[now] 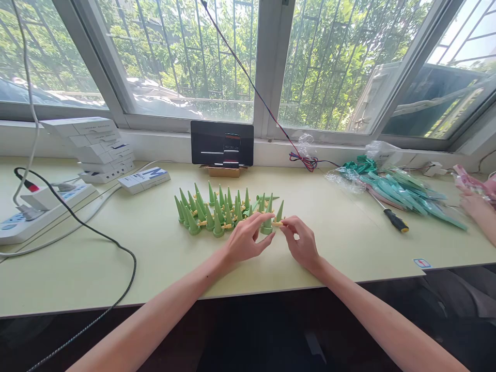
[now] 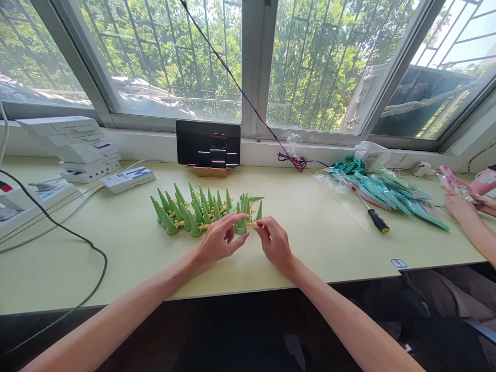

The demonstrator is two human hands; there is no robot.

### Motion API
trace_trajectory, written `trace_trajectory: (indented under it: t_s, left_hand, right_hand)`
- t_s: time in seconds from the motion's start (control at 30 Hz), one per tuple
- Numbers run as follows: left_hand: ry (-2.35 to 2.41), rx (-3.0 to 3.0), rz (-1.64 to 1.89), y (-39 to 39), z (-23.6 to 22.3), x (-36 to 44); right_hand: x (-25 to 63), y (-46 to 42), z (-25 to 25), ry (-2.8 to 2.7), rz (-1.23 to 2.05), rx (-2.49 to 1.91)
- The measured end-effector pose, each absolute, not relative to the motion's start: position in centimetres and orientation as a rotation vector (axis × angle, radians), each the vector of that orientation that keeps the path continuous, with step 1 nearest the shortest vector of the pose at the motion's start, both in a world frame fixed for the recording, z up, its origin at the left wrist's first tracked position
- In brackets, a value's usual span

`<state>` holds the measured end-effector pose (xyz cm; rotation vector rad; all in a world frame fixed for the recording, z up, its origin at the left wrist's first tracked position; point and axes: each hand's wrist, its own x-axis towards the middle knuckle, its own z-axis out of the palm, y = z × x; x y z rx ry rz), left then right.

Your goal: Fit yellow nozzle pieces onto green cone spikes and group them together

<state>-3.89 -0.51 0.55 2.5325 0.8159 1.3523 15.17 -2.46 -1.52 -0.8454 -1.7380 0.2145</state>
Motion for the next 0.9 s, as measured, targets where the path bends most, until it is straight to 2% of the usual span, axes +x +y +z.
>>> trace_trajectory:
  t_s: [0.9]
  left_hand:
    - [0.825,2.498,1.348,-0.55,0.49,-3.90]
  right_hand:
    - [15.22,-2.57,-1.43,-1.752,0.204,-0.828]
